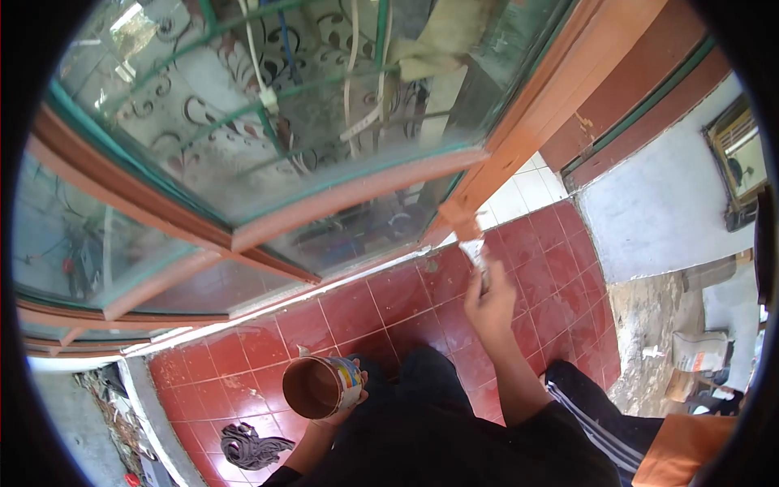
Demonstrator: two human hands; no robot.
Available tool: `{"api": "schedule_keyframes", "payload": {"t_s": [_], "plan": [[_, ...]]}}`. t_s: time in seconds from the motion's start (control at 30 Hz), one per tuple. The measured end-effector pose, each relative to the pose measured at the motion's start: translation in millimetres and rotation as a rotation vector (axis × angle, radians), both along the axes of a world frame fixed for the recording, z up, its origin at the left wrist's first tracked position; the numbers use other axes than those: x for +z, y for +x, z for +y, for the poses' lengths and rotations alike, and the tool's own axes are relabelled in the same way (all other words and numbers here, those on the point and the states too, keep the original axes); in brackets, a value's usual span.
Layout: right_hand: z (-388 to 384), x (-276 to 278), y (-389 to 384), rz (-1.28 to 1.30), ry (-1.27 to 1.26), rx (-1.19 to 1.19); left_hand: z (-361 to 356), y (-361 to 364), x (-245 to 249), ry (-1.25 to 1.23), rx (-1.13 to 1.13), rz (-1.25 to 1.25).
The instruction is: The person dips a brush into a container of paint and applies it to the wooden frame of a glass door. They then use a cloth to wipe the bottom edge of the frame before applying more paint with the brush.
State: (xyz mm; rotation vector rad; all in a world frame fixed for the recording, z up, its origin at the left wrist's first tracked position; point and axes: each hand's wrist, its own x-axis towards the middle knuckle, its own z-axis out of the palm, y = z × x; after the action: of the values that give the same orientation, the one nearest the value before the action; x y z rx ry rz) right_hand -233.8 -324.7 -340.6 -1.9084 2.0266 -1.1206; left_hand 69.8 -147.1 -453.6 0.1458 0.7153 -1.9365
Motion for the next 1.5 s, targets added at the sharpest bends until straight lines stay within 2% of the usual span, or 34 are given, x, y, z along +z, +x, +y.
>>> {"api": "schedule_keyframes", "payload": {"t_s": [0.03, 0.1, 0.17, 0.27, 0.3, 0.33, 0.4, 0.47, 0.57, 0.6, 0.7, 0.77, 0.8, 0.87, 0.9, 0.97, 1.0, 1.1, 1.17, 1.2, 1.27, 1.3, 1.33, 1.37, 1.4, 1.43, 1.47, 1.5], "plan": [[4.2, -11.1, -2.7, -0.034, 0.075, -0.014, -4.5, 3.1, 8.7, -0.001, 0.018, 0.022], [15.8, -19.6, -7.6, -0.107, 0.067, -0.006, -12.9, 11.1, 22.4, -0.047, 0.023, -0.019], [15.5, 6.8, -4.1, -0.219, 0.014, 0.016, -20.5, 19.9, 32.2, -0.092, 0.034, -0.062], [13.2, 65.6, -1.9, -0.248, -0.089, -0.037, -24.7, 37.5, 47.6, -0.112, 0.055, -0.226], [5.3, 73.3, -4.7, -0.11, -0.242, -0.015, -29.2, 40.7, 56.0, -0.093, 0.064, -0.217], [5.5, 75.2, -4.0, -0.115, -0.243, -0.023, -35.3, 42.0, 63.3, -0.079, 0.074, -0.206], [5.7, 67.6, 0.3, -0.188, -0.167, -0.057, -46.0, 42.2, 80.5, -0.117, 0.086, -0.22], [10.9, 35.3, -7.1, -0.133, -0.156, -0.037, -57.0, 43.3, 87.5, -0.212, 0.107, -0.262], [16.2, -17.0, -19.3, -0.079, 0.3, -0.083, -74.2, 32.5, 106.4, -0.203, 0.148, -0.245], [26.9, -26.4, -21.8, -0.09, 0.304, -0.088, -76.4, 30.3, 114.6, -0.19, 0.175, -0.234], [27.4, -19.8, -20.8, -0.153, 0.243, -0.078, -83.2, 28.8, 113.4, -0.249, 0.162, -0.264], [20.2, 8.5, -14.3, -0.28, -0.121, -0.045, -81.3, 30.2, 113.0, -0.258, 0.124, -0.301], [14.7, 12.0, -11.5, -0.297, -0.117, -0.066, -82.5, 28.8, 113.3, -0.263, 0.102, -0.312], [4.5, 13.1, -7.3, -0.492, -0.065, -0.104, -85.0, 24.6, 114.2, -0.272, 0.058, -0.34], [-0.1, -3.1, -7.9, -0.514, -0.063, -0.125, -86.4, 21.9, 114.9, -0.279, 0.035, -0.355], [-14.2, -68.1, -11.9, -0.993, 0.138, -0.102, -88.8, 16.5, 115.9, -0.299, -0.005, -0.38], [-20.8, -105.5, -16.5, -1.006, 0.133, -0.111, -89.6, 14.2, 115.9, -0.309, -0.016, -0.385], [-24.7, -201.3, -34.0, -1.005, 0.256, -0.125, -90.4, 10.1, 114.5, -0.314, -0.026, -0.41], [-25.9, -232.3, -45.3, -0.489, 0.5, -0.28, -96.4, 8.5, 103.0, -0.297, -0.081, -0.437], [-27.1, -236.6, -42.0, -0.502, 0.509, -0.267, -102.6, 6.4, 100.7, -0.293, -0.135, -0.447], [-35.3, -235.8, -34.1, -0.812, 0.438, -0.227, -116.9, -11.7, 111.8, -0.23, -0.112, -0.489], [-42.3, -179.7, -18.8, -1.29, 0.256, -0.08, -116.3, -13.0, 107.1, -0.218, -0.149, -0.472], [-43.1, -167.8, -19.7, -1.313, 0.201, -0.065, -121.0, -14.1, 97.8, -0.212, -0.196, -0.445], [-41.7, -158.6, -18.2, -1.337, 0.154, -0.041, -125.0, -8.0, 72.1, -0.044, -0.176, -0.39], [-26.7, -121.1, -22.5, -1.314, 0.205, -0.026, -127.6, -0.6, 51.3, 0.118, -0.147, -0.328], [-11.0, -79.9, -32.4, -1.282, 0.243, -0.004, -131.4, -6.3, 58.7, -0.018, -0.147, -0.372], [-2.1, -69.7, -43.0, -1.19, 0.246, 0.051, -137.4, -13.9, 67.8, -0.156, -0.149, -0.416], [7.7, -59.7, -53.8, -1.094, 0.248, 0.097, -142.9, -16.2, 62.6, -0.156, -0.107, -0.41]]}}
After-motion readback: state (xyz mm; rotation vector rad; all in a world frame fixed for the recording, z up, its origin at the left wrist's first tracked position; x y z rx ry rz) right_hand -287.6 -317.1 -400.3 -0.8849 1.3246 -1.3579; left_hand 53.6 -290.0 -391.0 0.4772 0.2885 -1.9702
